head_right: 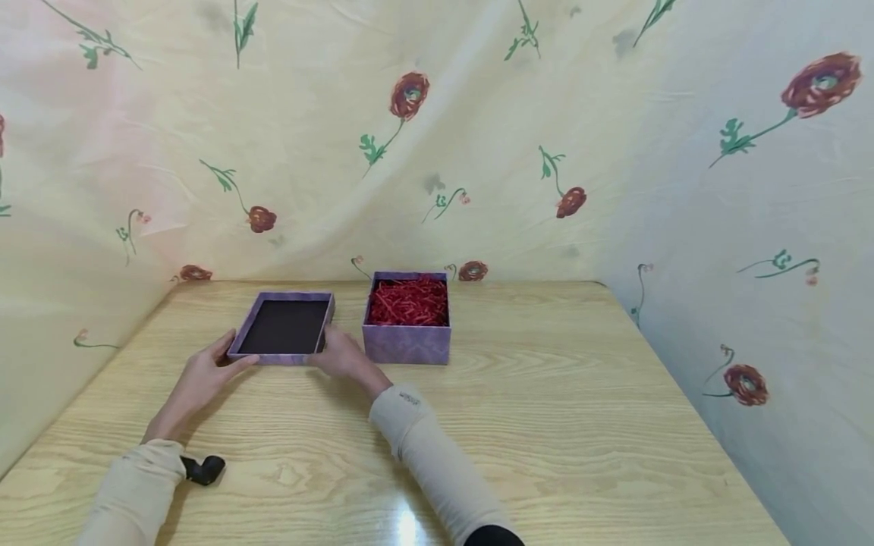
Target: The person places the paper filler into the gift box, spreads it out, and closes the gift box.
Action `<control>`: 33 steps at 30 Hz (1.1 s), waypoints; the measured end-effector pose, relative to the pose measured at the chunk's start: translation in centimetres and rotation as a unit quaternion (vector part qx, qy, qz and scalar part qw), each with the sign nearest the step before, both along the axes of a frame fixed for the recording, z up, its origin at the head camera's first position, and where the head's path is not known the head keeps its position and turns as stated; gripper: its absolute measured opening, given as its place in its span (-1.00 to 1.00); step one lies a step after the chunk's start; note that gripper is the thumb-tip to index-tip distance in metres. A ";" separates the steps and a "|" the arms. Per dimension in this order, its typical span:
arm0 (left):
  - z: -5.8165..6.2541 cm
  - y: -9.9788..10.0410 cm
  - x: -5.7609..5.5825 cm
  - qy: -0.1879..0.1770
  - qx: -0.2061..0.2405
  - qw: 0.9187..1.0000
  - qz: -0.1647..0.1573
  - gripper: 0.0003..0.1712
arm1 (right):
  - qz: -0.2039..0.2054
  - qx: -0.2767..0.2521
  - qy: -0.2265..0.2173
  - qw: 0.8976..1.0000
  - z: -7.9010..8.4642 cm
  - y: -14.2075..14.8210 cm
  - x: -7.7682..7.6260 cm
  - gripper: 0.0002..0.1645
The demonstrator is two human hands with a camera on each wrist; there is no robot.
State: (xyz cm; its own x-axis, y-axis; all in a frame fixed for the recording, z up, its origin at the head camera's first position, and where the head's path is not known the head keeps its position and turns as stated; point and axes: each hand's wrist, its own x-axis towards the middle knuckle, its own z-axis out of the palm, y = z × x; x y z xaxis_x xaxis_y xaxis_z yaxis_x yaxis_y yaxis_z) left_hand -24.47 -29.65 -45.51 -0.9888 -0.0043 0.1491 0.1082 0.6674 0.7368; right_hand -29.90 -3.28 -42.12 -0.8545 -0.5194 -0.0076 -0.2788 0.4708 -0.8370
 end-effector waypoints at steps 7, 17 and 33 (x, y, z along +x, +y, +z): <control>-0.2 0.1 -0.1 0.013 -0.009 1.000 0.002 -0.03 | -0.021 0.009 0.003 1.000 -0.4 -0.6 0.1 -0.23; 0.4 0.0 0.2 0.004 0.019 1.000 0.001 -0.01 | -0.063 0.004 -0.004 0.998 -0.2 -0.6 0.2 -0.32; 1.6 0.3 0.4 0.017 0.056 0.998 0.017 -0.01 | -0.034 -0.059 0.014 0.998 0.4 -0.2 0.3 -0.29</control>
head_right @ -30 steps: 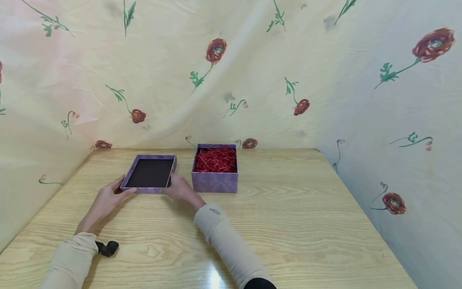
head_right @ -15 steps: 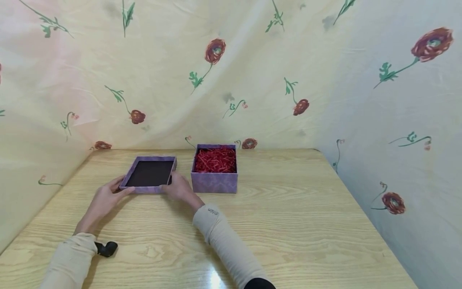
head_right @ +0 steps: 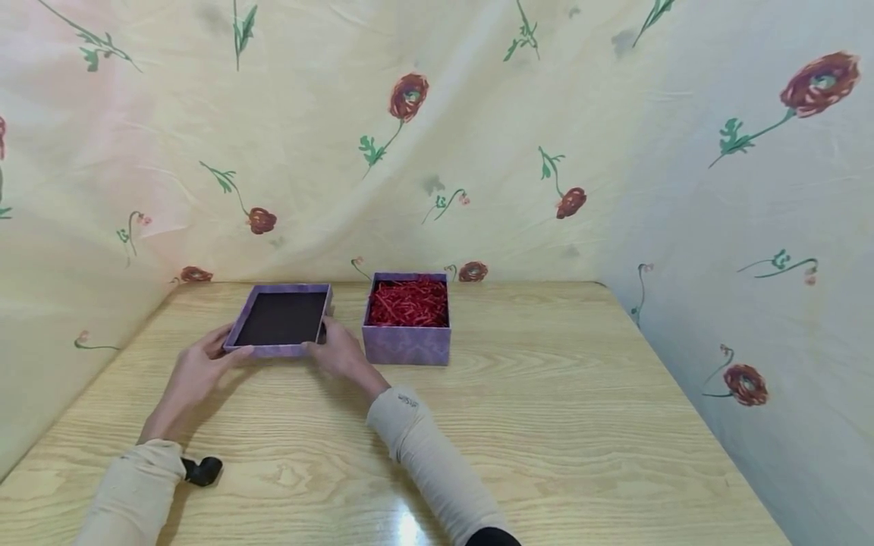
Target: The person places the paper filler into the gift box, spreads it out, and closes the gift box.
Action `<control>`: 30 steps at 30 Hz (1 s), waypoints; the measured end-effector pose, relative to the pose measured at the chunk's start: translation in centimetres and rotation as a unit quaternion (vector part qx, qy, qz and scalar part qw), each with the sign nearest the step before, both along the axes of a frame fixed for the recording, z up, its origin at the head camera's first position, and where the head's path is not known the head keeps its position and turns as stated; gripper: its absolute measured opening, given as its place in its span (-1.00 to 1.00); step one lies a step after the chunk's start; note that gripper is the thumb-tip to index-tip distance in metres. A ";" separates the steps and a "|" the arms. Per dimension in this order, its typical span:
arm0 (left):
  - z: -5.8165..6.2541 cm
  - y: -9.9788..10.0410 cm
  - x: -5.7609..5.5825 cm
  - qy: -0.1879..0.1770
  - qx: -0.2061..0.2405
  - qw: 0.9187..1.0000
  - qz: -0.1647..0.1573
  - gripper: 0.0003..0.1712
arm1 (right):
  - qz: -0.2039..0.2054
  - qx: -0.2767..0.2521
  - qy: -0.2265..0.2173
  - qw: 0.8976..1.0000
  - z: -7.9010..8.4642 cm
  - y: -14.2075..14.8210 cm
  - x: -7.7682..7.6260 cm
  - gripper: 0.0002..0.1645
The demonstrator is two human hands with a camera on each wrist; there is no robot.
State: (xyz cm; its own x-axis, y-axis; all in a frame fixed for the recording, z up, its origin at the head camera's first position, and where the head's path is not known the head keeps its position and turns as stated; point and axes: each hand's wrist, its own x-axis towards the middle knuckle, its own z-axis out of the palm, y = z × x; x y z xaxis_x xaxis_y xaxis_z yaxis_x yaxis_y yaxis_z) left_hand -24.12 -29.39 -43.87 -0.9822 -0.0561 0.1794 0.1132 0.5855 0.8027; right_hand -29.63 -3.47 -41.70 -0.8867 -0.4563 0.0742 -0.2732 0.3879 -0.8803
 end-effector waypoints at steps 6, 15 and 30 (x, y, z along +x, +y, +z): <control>0.8 0.2 0.2 0.025 -0.009 1.000 0.007 -0.05 | 0.004 -0.018 0.006 1.000 0.6 0.3 0.2 -0.26; 2.0 0.8 0.5 0.046 -0.004 0.999 0.005 -0.05 | 0.012 -0.066 0.016 0.998 1.1 0.8 0.2 -0.23; 3.7 1.4 0.4 0.079 0.000 0.997 0.026 -0.09 | 0.002 -0.086 0.036 0.996 2.8 1.4 0.6 -0.21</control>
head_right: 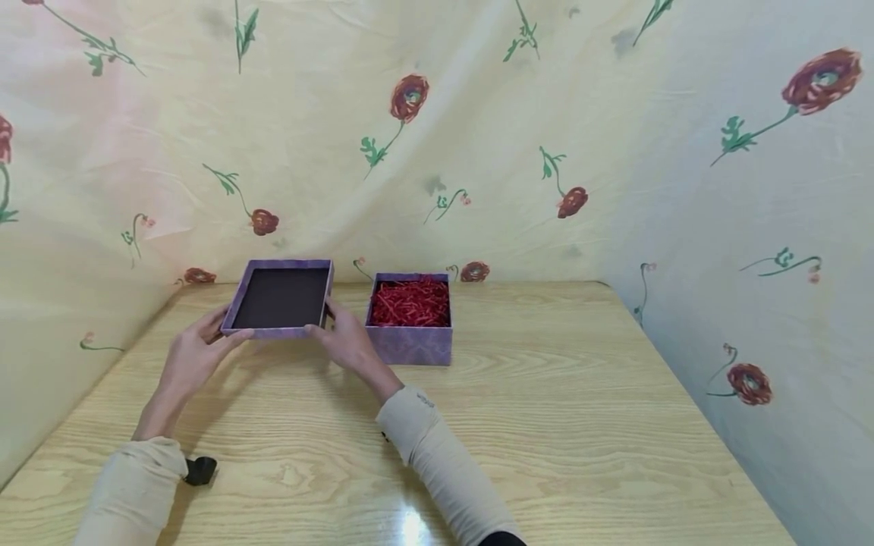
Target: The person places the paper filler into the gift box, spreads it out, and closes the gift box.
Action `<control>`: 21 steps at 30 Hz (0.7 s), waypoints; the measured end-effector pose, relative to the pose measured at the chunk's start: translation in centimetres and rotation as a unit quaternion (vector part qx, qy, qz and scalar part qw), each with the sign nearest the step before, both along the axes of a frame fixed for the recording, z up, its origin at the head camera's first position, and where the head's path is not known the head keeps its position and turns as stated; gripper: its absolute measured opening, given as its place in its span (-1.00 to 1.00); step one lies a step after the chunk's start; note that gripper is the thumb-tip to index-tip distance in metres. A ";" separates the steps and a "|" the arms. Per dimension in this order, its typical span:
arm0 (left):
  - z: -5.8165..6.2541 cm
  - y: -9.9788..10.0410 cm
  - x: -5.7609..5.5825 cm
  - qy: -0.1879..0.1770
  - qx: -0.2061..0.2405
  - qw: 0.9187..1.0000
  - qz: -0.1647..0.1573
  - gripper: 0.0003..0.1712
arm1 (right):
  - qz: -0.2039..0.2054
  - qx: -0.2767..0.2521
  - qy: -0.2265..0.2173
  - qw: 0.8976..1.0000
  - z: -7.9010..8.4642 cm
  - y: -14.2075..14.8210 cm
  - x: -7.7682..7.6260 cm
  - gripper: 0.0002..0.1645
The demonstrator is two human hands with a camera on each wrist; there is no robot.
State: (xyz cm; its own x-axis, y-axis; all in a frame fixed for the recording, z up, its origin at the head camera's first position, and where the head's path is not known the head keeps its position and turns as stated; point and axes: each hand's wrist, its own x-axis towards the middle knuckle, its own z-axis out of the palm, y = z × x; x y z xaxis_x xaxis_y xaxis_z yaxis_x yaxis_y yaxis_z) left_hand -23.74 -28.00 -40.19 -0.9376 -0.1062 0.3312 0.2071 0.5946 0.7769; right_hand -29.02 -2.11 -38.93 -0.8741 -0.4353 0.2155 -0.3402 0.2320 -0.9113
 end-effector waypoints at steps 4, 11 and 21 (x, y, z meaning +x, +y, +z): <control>0.6 0.3 0.0 0.002 -0.001 1.000 0.004 -0.08 | -0.001 -0.005 0.010 1.000 0.7 0.2 0.0 -0.22; 1.1 1.1 -0.1 0.017 0.009 1.000 0.003 -0.13 | -0.009 0.001 0.026 1.000 1.8 1.1 0.2 -0.25; 1.6 3.0 -1.0 0.047 0.020 0.999 -0.006 -0.19 | -0.022 0.019 0.038 0.999 3.0 3.3 0.3 -0.23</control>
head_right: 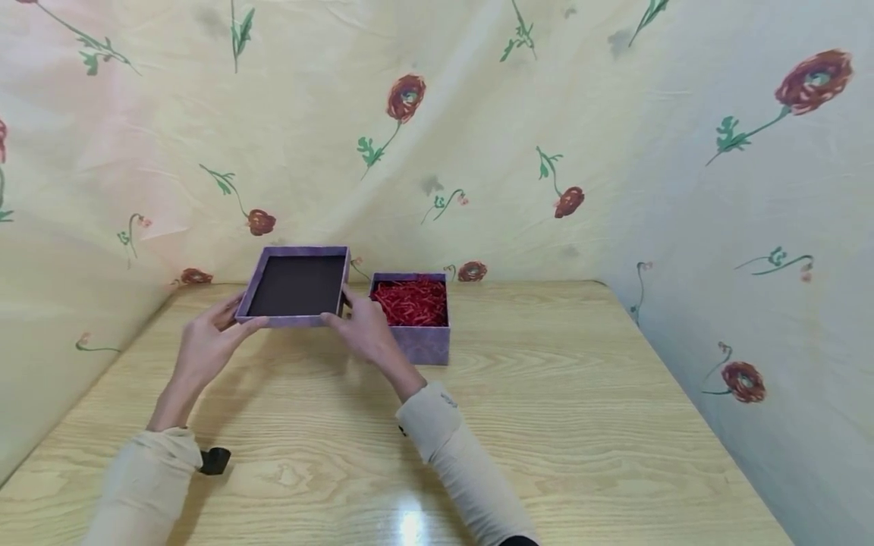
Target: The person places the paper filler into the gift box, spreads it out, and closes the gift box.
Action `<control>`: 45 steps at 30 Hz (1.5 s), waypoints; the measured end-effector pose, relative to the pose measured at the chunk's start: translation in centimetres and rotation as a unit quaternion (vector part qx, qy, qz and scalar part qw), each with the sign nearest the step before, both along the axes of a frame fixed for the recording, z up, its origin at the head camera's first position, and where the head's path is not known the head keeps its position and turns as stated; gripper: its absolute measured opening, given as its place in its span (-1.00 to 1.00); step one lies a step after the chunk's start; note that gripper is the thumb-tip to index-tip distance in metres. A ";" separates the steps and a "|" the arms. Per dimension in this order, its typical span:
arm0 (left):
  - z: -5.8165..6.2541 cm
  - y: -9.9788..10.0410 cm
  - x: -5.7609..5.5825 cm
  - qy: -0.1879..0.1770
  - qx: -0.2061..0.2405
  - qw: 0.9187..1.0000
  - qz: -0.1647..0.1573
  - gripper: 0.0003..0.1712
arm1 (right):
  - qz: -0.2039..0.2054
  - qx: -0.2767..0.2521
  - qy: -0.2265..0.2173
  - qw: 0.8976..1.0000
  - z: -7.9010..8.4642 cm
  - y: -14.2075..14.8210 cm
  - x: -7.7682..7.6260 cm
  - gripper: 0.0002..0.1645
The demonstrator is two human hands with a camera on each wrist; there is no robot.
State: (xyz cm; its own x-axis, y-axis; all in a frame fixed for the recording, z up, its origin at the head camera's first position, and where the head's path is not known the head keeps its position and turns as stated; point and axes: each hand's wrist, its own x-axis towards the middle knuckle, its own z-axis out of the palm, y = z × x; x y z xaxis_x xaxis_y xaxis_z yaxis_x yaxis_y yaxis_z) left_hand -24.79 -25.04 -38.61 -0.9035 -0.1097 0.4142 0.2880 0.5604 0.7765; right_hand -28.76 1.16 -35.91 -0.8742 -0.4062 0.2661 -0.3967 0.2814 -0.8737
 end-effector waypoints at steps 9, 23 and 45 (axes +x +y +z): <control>0.7 2.5 -0.7 0.022 0.011 1.000 -0.018 -0.21 | -0.029 0.020 0.015 0.999 1.0 2.7 0.4 -0.22; 1.7 6.6 -1.7 0.011 0.020 0.999 -0.046 -0.13 | -0.041 0.033 0.027 0.998 2.0 7.3 0.3 -0.27; 2.0 11.5 -2.8 0.036 0.049 0.994 -0.091 -0.16 | -0.060 0.036 0.005 0.998 2.7 12.7 0.6 -0.21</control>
State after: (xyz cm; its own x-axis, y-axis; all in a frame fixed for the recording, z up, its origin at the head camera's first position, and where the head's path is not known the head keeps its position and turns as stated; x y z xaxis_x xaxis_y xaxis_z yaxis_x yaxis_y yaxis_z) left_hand -27.58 -13.57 -36.62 -0.8802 0.0090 0.4746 0.4348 0.4163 0.7985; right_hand -28.19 13.82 -33.21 -0.9149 -0.3176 0.2492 -0.3655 0.3896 -0.8454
